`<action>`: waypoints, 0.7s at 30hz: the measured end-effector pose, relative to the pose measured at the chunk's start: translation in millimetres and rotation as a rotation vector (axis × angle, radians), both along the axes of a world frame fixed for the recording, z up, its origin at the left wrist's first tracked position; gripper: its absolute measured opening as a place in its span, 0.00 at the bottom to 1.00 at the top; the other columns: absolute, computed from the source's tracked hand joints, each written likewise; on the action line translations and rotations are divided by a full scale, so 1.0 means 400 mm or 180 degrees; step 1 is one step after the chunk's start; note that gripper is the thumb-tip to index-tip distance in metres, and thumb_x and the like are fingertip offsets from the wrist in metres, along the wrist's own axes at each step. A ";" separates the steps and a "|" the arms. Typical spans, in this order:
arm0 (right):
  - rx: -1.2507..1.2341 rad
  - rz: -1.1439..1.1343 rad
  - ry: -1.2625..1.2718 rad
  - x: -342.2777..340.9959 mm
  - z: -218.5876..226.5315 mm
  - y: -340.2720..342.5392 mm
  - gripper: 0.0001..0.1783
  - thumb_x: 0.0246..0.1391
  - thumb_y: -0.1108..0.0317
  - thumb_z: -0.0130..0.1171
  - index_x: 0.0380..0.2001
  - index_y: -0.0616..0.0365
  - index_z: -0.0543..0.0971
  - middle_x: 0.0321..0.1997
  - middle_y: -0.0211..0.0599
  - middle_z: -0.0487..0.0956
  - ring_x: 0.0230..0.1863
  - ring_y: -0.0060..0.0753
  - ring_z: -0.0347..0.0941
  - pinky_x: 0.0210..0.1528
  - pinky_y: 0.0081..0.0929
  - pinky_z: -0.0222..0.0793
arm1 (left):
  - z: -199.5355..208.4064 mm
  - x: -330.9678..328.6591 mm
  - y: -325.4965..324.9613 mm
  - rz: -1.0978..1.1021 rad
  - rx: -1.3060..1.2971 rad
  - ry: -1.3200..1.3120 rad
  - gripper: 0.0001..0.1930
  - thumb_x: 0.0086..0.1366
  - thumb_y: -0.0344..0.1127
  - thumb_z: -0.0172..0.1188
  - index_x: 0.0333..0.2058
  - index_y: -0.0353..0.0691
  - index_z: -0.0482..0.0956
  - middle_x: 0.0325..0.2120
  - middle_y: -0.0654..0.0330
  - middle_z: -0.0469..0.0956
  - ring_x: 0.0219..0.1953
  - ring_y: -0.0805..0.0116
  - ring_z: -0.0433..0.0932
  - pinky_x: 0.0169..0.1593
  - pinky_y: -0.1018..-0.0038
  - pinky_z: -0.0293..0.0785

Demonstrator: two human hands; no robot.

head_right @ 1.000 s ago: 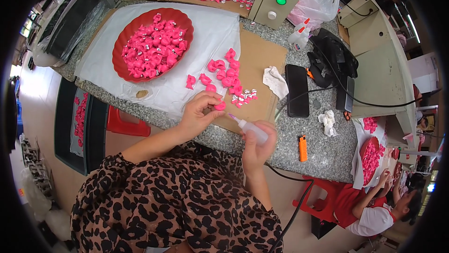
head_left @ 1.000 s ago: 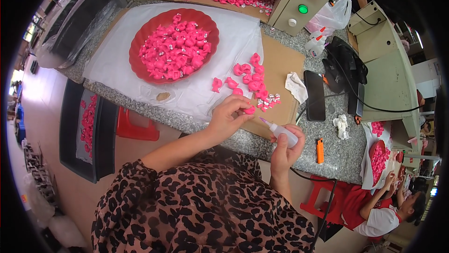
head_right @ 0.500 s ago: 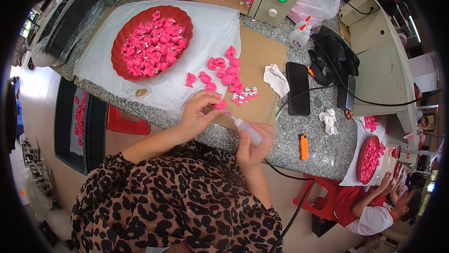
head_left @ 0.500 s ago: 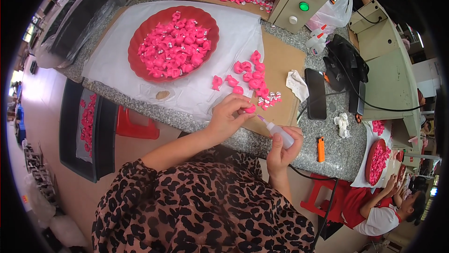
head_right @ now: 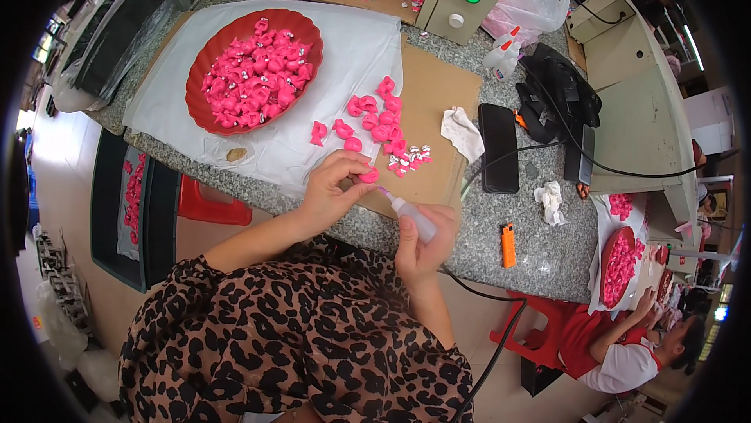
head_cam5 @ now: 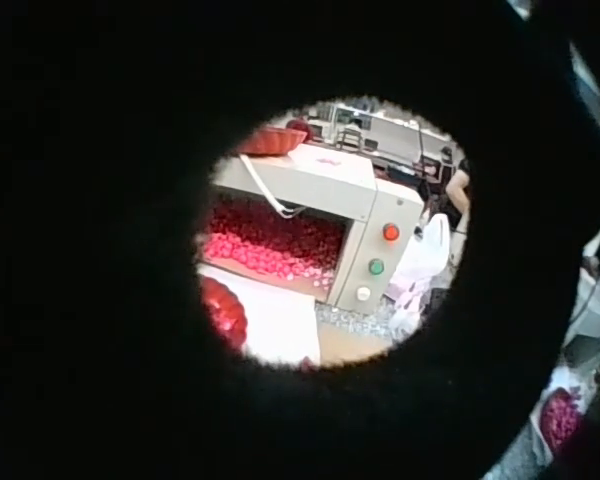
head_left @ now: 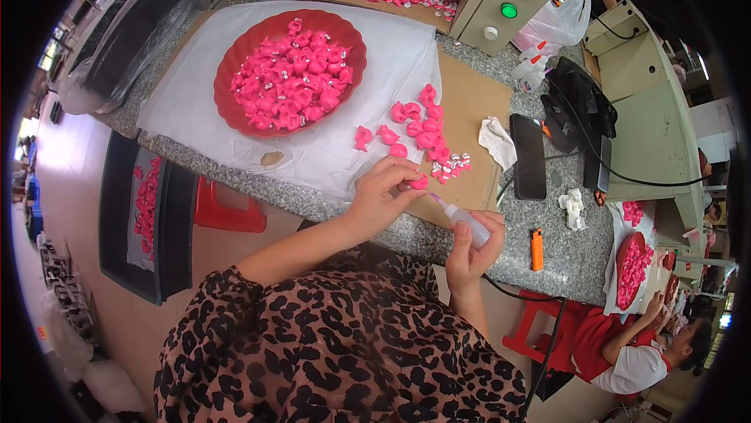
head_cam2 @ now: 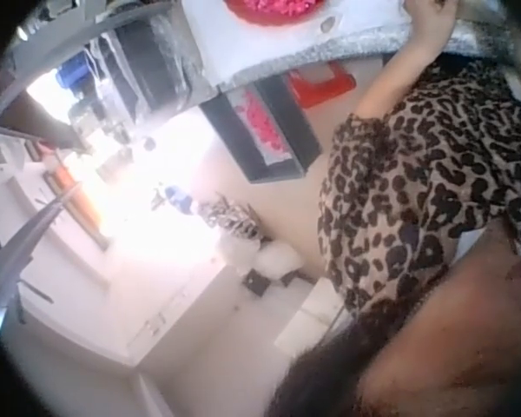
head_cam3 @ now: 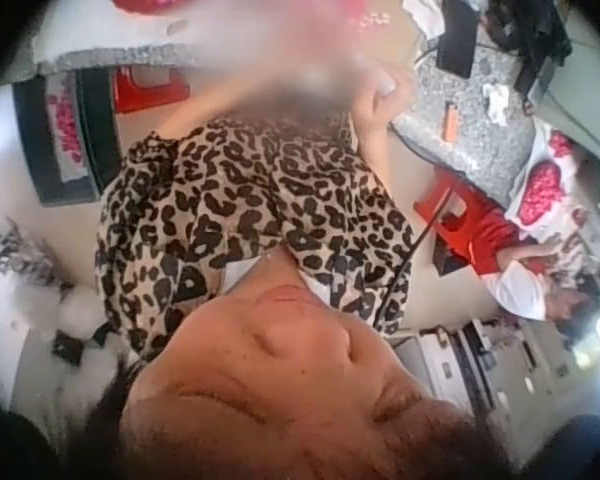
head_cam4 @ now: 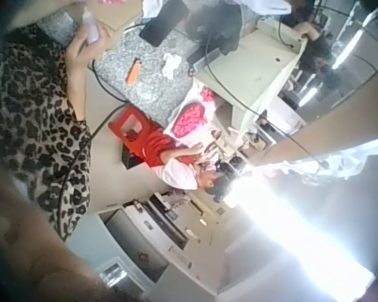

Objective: The person retrieves toy components from an oven onto the table, applies glue to them from a bottle, and attaches detail pieces to the components by hand.

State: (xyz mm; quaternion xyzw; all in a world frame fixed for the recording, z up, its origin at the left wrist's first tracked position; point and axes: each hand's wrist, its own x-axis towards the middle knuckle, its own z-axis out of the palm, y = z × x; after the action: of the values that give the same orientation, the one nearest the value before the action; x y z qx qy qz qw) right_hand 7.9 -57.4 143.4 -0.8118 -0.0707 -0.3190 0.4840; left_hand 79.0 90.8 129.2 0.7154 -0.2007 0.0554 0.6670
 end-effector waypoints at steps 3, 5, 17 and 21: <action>0.0027 0.0059 0.0017 0.001 -0.001 0.001 0.10 0.50 0.72 0.47 0.34 0.65 0.61 0.32 0.41 0.63 0.28 0.26 0.63 0.27 0.17 0.66 | 0.000 0.001 0.002 -0.0011 0.0043 0.0019 0.09 0.46 0.23 0.60 0.28 0.37 0.73 0.33 0.60 0.70 0.27 0.78 0.70 0.28 0.85 0.67; -0.0012 0.0055 0.0010 0.002 -0.001 0.001 0.10 0.50 0.73 0.47 0.35 0.65 0.61 0.32 0.41 0.63 0.28 0.26 0.63 0.27 0.17 0.66 | -0.004 0.001 0.002 0.0016 0.0059 0.0019 0.09 0.46 0.23 0.61 0.28 0.37 0.73 0.33 0.60 0.70 0.27 0.78 0.70 0.27 0.85 0.67; 0.0414 0.0012 0.0149 0.004 -0.013 -0.006 0.10 0.50 0.72 0.47 0.35 0.64 0.61 0.33 0.40 0.63 0.28 0.25 0.65 0.27 0.17 0.68 | -0.002 0.001 0.003 -0.0057 -0.0009 0.0071 0.09 0.47 0.25 0.60 0.29 0.35 0.73 0.31 0.59 0.72 0.25 0.76 0.71 0.29 0.82 0.69; 0.0626 0.0028 0.0230 0.005 -0.005 0.001 0.10 0.50 0.72 0.47 0.35 0.64 0.61 0.33 0.39 0.62 0.28 0.25 0.65 0.27 0.17 0.69 | 0.005 0.002 0.006 -0.0148 0.0073 0.0034 0.10 0.47 0.25 0.59 0.31 0.35 0.73 0.31 0.60 0.72 0.25 0.75 0.71 0.29 0.83 0.68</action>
State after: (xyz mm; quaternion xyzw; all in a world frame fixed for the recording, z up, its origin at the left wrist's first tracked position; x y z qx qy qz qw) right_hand 9.9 -57.2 141.6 -0.7710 -0.0251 -0.2928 0.5649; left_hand 79.8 93.3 131.4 0.7184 -0.2144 0.0338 0.6609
